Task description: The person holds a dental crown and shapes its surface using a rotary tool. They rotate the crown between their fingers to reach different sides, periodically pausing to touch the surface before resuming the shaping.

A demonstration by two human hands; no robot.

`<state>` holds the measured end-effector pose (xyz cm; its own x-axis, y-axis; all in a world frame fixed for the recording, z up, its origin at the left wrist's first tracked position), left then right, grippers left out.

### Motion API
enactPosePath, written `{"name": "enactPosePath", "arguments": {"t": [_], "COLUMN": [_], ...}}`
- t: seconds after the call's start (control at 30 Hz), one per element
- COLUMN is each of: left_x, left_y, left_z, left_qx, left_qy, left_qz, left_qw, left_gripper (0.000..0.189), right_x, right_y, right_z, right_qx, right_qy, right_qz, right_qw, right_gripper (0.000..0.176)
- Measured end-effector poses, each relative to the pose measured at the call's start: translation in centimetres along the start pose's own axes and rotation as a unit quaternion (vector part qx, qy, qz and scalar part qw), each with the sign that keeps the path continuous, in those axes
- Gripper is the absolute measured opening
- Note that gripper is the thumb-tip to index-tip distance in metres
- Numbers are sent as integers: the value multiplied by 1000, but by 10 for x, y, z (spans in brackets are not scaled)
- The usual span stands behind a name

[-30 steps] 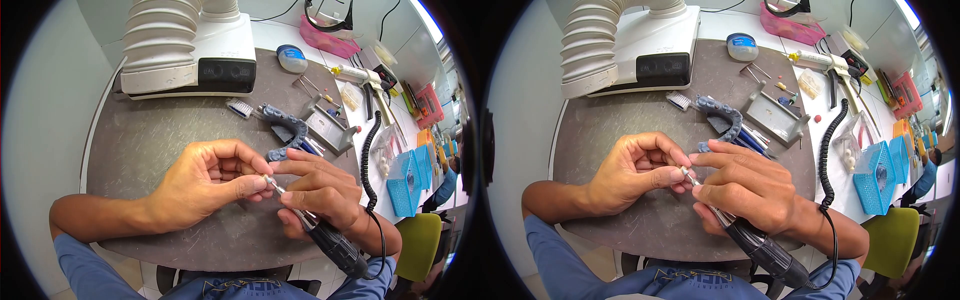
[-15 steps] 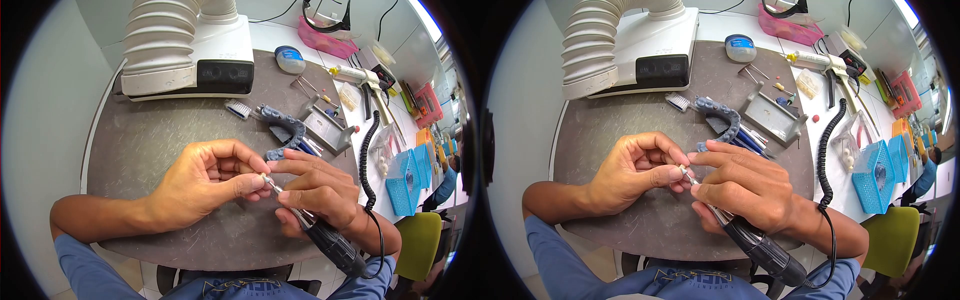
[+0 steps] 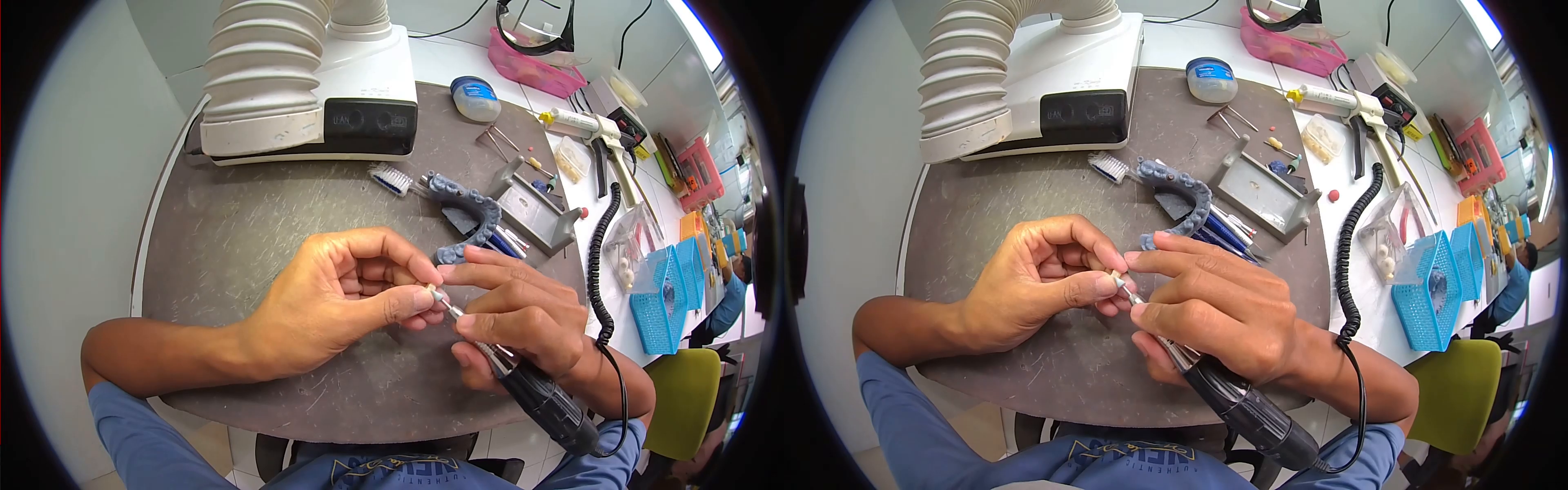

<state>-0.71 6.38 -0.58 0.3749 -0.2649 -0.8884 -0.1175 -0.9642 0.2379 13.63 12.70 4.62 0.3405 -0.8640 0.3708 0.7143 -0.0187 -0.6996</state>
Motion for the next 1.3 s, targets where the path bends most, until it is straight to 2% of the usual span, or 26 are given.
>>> {"name": "enactPosePath", "arguments": {"t": [1.3], "left_x": [0], "left_y": [1], "left_z": [-2], "left_qx": [8], "left_qy": [13], "left_qz": [7], "left_qw": [1000], "left_gripper": [18], "right_x": [0], "right_y": [0], "right_z": [0], "right_qx": [0], "right_qy": [2], "right_qz": [2], "right_qw": [1000], "right_gripper": [24]}}
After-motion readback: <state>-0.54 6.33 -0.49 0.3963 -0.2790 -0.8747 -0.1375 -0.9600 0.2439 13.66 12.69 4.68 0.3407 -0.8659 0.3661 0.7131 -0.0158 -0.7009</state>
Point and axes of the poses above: each hand's wrist, its own y-axis away from the middle knuckle, its own z-axis out of the back of the hand, x = y × z, the point moved 6 cm from there along -y, towards the middle knuckle, and after that the axes turned 6 degrees about z, right-handed, at the moved point
